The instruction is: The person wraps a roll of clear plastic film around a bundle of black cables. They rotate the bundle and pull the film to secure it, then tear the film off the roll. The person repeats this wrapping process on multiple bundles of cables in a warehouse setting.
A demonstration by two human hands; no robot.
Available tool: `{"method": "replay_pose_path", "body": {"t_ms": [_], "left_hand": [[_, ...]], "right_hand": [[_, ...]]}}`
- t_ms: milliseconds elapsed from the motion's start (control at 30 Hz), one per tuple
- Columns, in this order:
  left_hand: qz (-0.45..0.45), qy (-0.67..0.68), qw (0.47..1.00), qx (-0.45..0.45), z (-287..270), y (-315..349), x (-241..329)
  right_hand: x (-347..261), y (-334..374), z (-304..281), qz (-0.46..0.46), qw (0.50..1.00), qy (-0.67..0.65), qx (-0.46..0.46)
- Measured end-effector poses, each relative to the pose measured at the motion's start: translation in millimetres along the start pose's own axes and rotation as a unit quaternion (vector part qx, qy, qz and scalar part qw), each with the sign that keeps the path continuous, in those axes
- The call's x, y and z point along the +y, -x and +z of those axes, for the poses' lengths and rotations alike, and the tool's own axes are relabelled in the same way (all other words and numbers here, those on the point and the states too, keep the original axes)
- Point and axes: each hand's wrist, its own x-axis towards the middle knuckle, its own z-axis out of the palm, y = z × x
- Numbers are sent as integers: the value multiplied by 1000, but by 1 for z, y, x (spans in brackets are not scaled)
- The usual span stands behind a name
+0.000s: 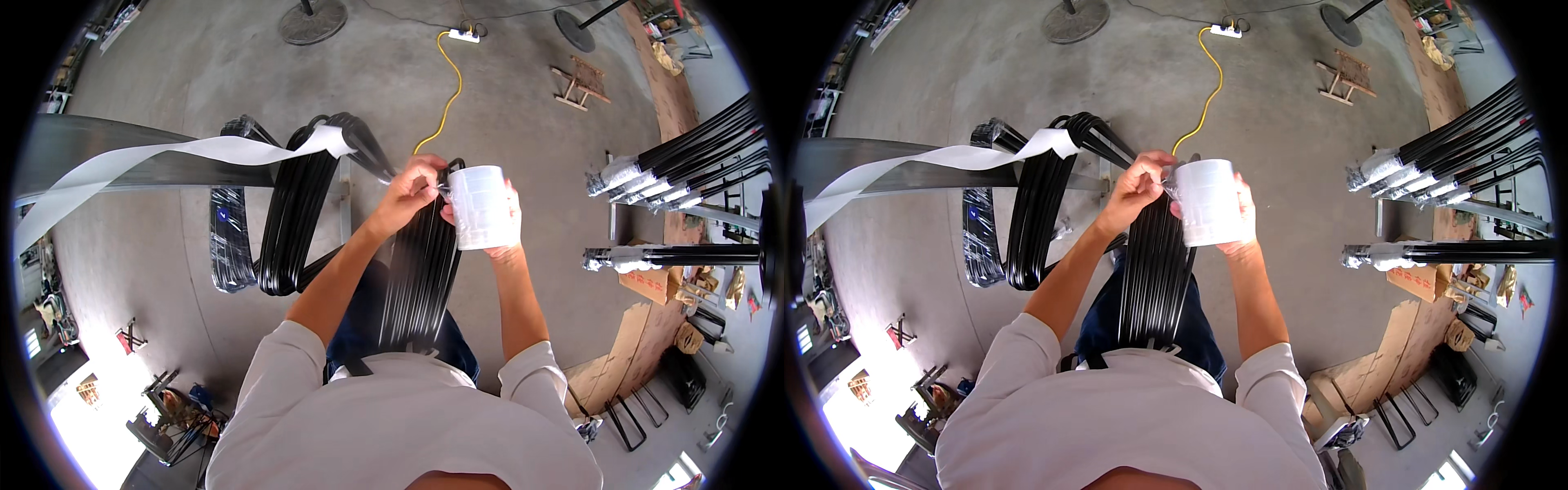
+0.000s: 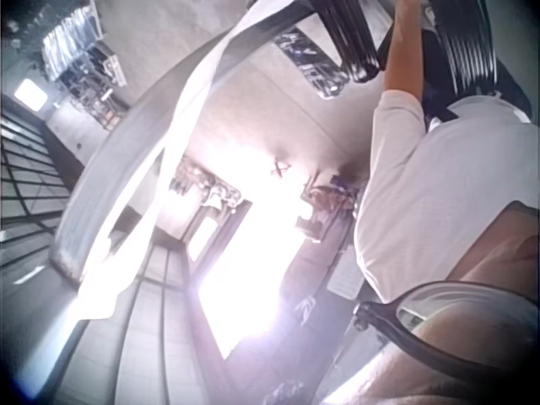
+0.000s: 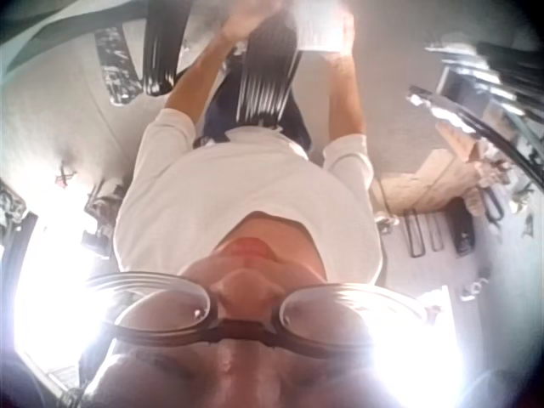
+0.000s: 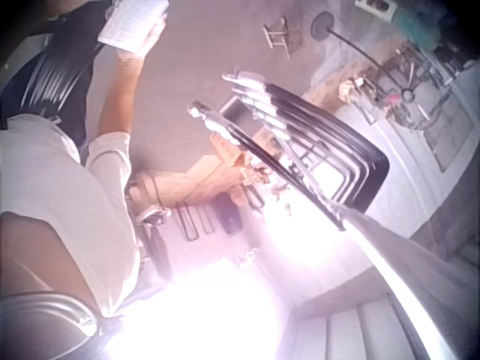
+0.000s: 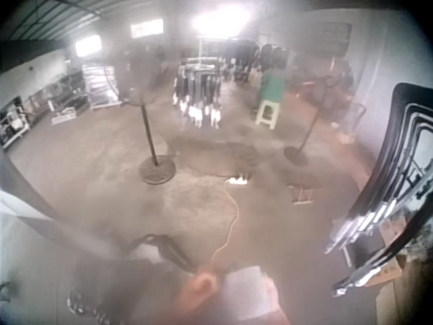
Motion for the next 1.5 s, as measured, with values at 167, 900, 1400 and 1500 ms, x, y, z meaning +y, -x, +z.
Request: {"method": "replay_pose_path", "body": {"t_ms": [167,900,1400,1500], "left_hand": [[5,39,998,46,-2,5,4],[-118,92,984,100,21,0,-2],[-128,160,973,107,32,-8,-11],[-139,168,969,113,34,-9,-8]], "right_hand": [[0,-1,0,-57,997,-48,-2],[-4,-3,-17,-98,995,-33,-11],[-3,7,-18,-108,990,-69,58],[-13,3,-43,-117,989,-89,-3]]}}
